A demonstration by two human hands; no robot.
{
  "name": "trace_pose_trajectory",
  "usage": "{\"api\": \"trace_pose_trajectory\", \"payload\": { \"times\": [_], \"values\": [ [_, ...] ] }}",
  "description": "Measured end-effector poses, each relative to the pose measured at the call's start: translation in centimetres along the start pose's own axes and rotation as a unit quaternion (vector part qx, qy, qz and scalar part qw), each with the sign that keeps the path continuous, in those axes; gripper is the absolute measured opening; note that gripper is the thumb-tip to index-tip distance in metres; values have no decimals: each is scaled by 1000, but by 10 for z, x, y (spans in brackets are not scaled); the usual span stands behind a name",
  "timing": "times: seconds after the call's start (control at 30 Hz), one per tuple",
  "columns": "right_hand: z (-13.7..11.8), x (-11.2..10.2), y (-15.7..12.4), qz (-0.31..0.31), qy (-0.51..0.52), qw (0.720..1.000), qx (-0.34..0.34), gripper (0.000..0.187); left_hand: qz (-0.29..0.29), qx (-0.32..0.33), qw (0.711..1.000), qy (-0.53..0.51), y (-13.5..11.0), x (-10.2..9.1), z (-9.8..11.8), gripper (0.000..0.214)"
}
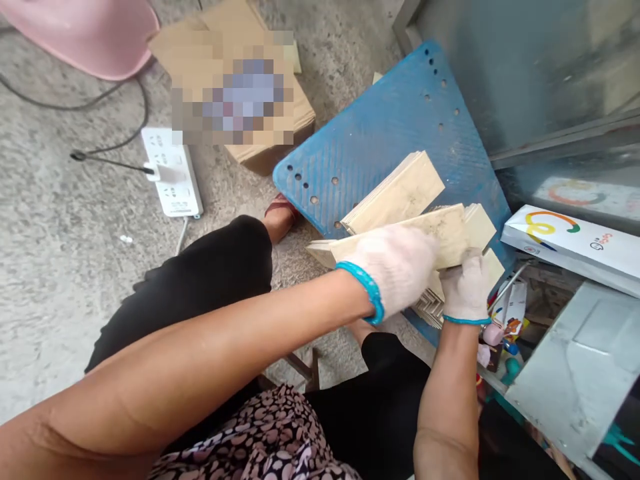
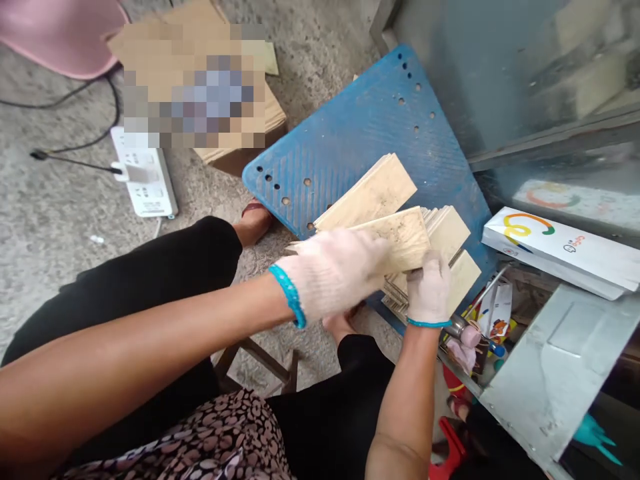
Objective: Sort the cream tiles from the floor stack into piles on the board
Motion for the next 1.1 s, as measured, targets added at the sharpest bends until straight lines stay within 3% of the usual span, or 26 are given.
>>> {"api": "trace_pose_trajectory", "payload": {
  "times": [0.03, 0.1, 0.2, 0.27, 0.4, 0.5, 0.67, 0.87, 1.0, 1.1],
  "values": [
    [-5, -4, 0, 8, 33, 999, -14, 33, -1, 20, 999, 48, -5, 1, 23, 30],
    [-10, -12, -1, 21, 97, 995, -32, 30, 4, 19, 992, 126, -9, 0, 39, 35],
    [-8, -21, -4, 35, 152, 987, -23, 30, 2, 1, 988, 155, -7, -4, 24, 43],
    [-6, -27, -7, 45, 173, 984, -15, 33, -29, 10, 990, 141, -3, 2, 17, 42],
    [-4, -30, -12, 55, 192, 980, -4, 36, -96, -22, 994, 57, 1, 24, 15, 31],
    [1, -27, -13, 63, 217, 974, 4, 38, -101, -45, 994, -10, 5, 34, 17, 32],
    [25, -17, -9, 51, 273, 959, 55, 37, -35, -80, 990, -107, 18, 29, 5, 29],
    [21, -27, -25, 92, 288, 951, 67, 37, 82, -114, 975, -170, 22, -8, -4, 26],
    [9, -31, -53, 97, 282, 953, 57, 41, 92, -88, 967, -221, 22, -14, 5, 24],
    [14, -28, -69, 82, 253, 961, 78, 40, 97, -93, 970, -204, 24, -13, 7, 24]
  ]
}}
Point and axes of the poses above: each hand's wrist, its own y-axis towards the middle knuckle, its own x-axis out of the palm, z = x × y, the point moved 10 cm from there along y, towards the middle knuckle, and after that the axes turned 8 degrees about -z, right-handed, at the moved point
